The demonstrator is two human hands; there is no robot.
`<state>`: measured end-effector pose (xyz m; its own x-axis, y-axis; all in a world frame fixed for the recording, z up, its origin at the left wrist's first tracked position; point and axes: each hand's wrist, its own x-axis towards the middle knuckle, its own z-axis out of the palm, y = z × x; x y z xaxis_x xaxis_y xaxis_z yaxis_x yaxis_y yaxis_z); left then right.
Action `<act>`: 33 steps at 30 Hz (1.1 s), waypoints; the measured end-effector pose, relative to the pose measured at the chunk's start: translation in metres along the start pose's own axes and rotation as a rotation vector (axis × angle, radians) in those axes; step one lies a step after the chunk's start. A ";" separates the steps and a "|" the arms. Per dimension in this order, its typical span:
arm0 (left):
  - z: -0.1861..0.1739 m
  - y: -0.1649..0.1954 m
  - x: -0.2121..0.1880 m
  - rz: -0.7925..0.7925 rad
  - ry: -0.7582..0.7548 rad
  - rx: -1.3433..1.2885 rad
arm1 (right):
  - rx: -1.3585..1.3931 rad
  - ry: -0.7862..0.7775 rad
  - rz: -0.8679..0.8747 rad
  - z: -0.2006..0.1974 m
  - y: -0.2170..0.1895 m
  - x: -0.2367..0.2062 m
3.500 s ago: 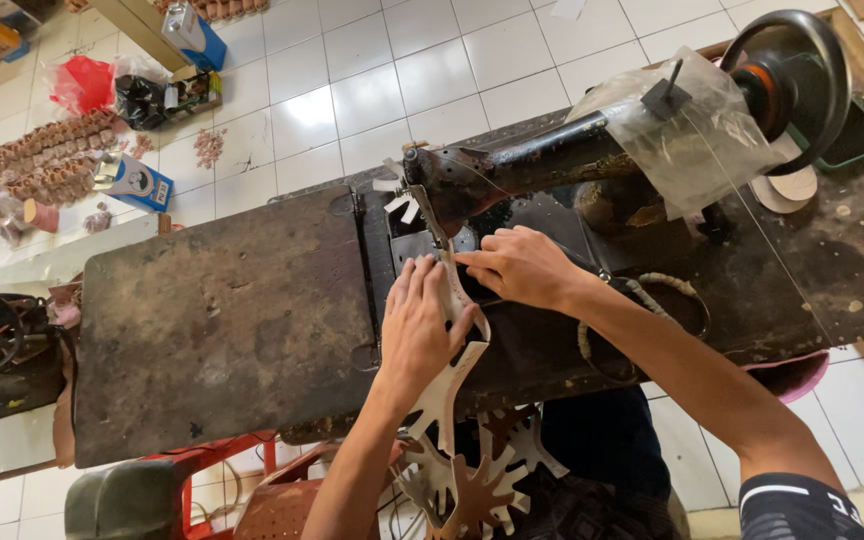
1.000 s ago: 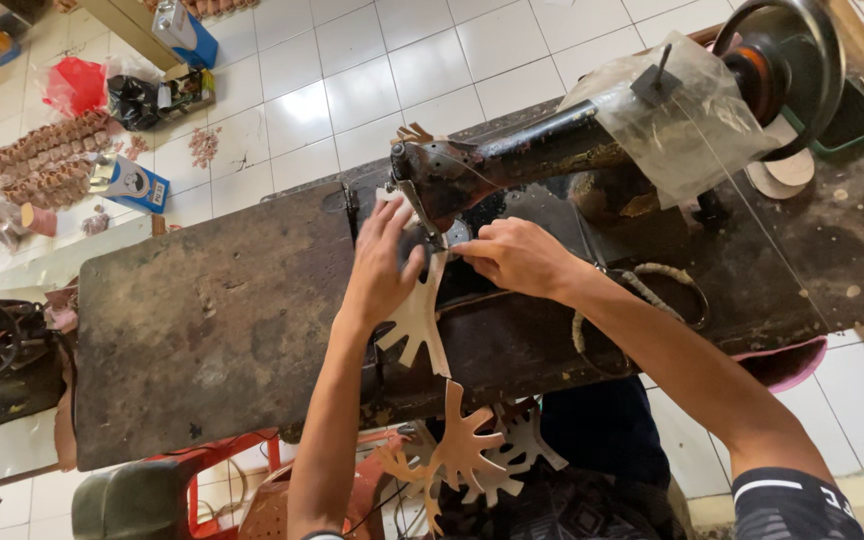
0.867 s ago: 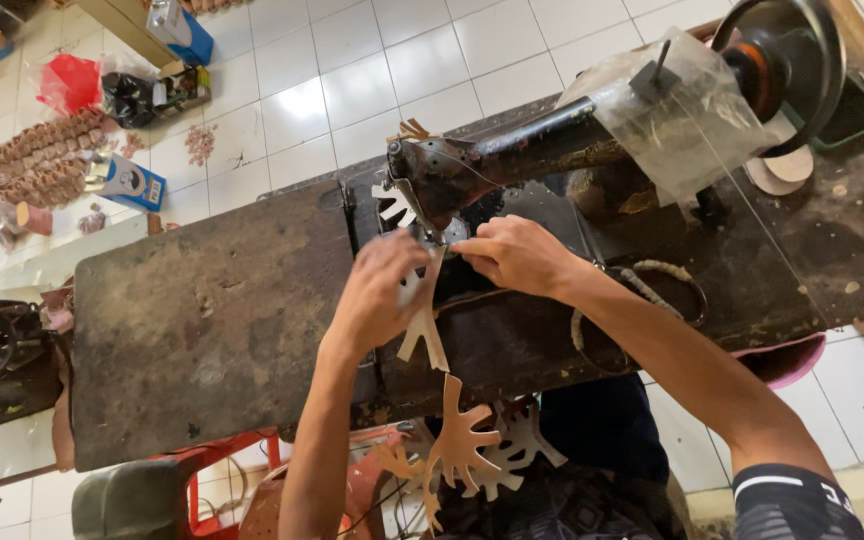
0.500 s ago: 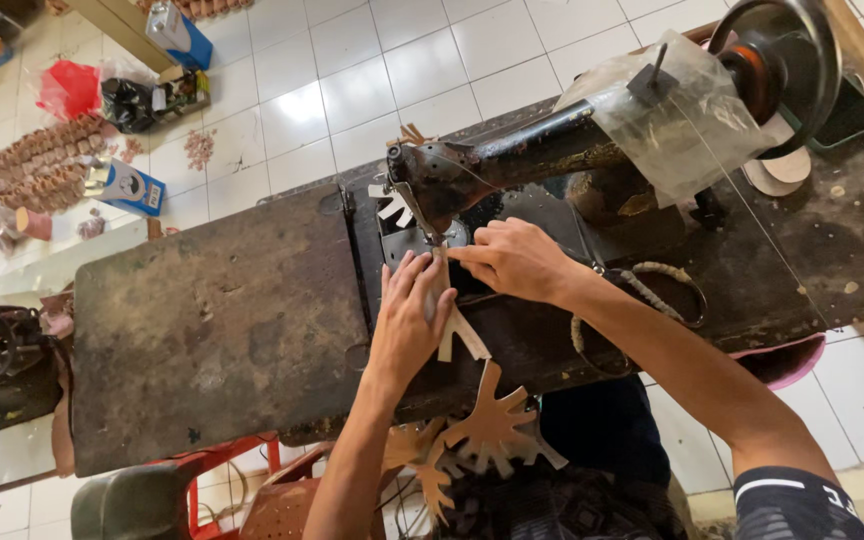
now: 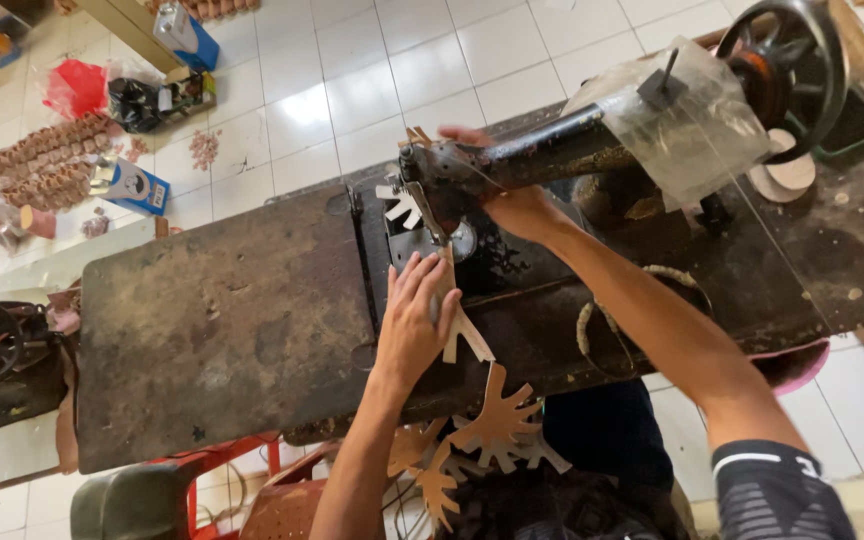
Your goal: The person operates a manual sewing machine to stitch star-shaped shoe parts. They feed the parts under the needle, turn the handwheel to advance the machine, and trim excess thread with scissors. Finished pieces are stacked on the table.
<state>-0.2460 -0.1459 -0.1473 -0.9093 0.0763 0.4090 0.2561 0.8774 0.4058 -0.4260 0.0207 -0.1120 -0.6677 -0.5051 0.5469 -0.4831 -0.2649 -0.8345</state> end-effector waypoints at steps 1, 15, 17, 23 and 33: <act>0.000 0.000 0.000 0.004 0.013 -0.002 | 0.044 -0.001 -0.027 0.001 0.001 0.003; 0.006 0.004 -0.001 -0.012 0.031 0.089 | -0.565 -0.261 0.256 0.002 0.021 -0.044; 0.007 0.006 -0.001 -0.017 0.045 0.099 | -0.633 -0.287 0.090 0.006 0.015 -0.057; 0.004 0.014 -0.001 -0.029 0.051 0.152 | -0.773 -0.271 -0.009 0.015 0.000 -0.068; -0.017 0.034 -0.015 -0.014 0.043 0.121 | -0.856 -0.300 -0.030 0.017 -0.005 -0.070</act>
<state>-0.2183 -0.1251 -0.1250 -0.8971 0.0452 0.4394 0.1992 0.9293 0.3111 -0.3671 0.0433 -0.1472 -0.5304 -0.7325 0.4268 -0.8336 0.3590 -0.4198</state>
